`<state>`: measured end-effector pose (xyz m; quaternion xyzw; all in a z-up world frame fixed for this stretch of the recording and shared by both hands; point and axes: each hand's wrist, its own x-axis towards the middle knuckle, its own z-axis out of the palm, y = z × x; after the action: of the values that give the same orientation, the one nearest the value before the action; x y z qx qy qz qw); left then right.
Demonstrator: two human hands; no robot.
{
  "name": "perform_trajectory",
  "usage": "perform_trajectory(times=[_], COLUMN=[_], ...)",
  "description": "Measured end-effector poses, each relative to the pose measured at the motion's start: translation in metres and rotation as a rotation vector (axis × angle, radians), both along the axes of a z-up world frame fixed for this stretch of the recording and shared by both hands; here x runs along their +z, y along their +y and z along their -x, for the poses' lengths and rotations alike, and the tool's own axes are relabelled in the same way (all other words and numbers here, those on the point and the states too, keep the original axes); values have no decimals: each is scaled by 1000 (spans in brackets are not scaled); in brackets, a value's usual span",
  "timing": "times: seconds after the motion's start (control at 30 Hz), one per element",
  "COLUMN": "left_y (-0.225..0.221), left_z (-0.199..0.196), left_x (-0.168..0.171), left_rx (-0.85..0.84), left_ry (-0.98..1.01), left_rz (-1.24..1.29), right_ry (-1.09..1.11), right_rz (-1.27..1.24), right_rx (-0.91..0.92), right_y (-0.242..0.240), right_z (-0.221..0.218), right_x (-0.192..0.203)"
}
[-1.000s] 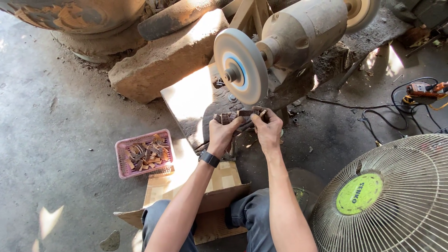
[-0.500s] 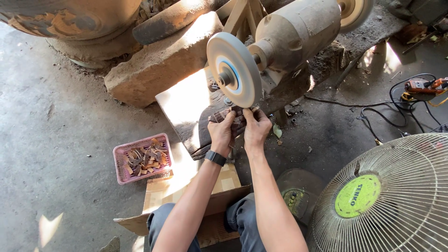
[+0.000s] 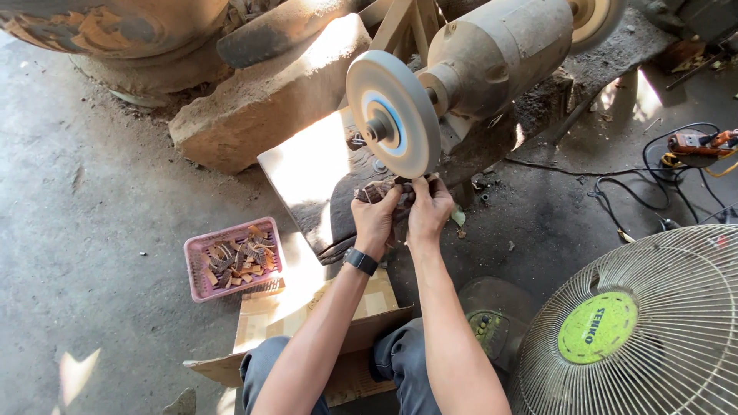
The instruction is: Polishing or grinding small metal parts using a bench grinder.
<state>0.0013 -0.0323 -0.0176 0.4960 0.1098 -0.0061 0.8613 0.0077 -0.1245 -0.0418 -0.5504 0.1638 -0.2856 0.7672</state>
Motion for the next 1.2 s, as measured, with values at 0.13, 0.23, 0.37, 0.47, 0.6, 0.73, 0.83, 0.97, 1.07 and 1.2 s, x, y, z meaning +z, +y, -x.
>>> perform_trajectory(times=[0.13, 0.23, 0.37, 0.47, 0.6, 0.73, 0.83, 0.97, 1.07, 1.2], left_y=[25, 37, 48, 42, 26, 12, 16, 28, 30, 23], left_z=[7, 13, 21, 12, -3, -3, 0, 4, 7, 2], left_x=[12, 21, 44, 25, 4, 49, 45, 15, 15, 30], left_rx=[-11, 13, 57, 14, -139, -125, -132, -145, -146, -134], left_ry=[-62, -125, -234, -212, -69, -16, -10, -63, -66, -64], left_rz=[-30, -242, -623, -757, -364, -10, -31, -129, -126, -245], right_ry=[109, 129, 221, 224, 53, -3, 15, 85, 126, 61], right_rz=[-133, -195, -225, -214, -127, -161, -234, -140, -47, -106], right_rx=[133, 215, 329, 323, 342, 299, 289, 307, 333, 313], right_y=[21, 20, 13, -1, -15, -10, -7, -3, -5, -3], right_z=[9, 6, 9, 14, 16, 14, 15, 21, 25, 24], right_x=[43, 30, 22, 29, 35, 60, 58, 48, 42, 71])
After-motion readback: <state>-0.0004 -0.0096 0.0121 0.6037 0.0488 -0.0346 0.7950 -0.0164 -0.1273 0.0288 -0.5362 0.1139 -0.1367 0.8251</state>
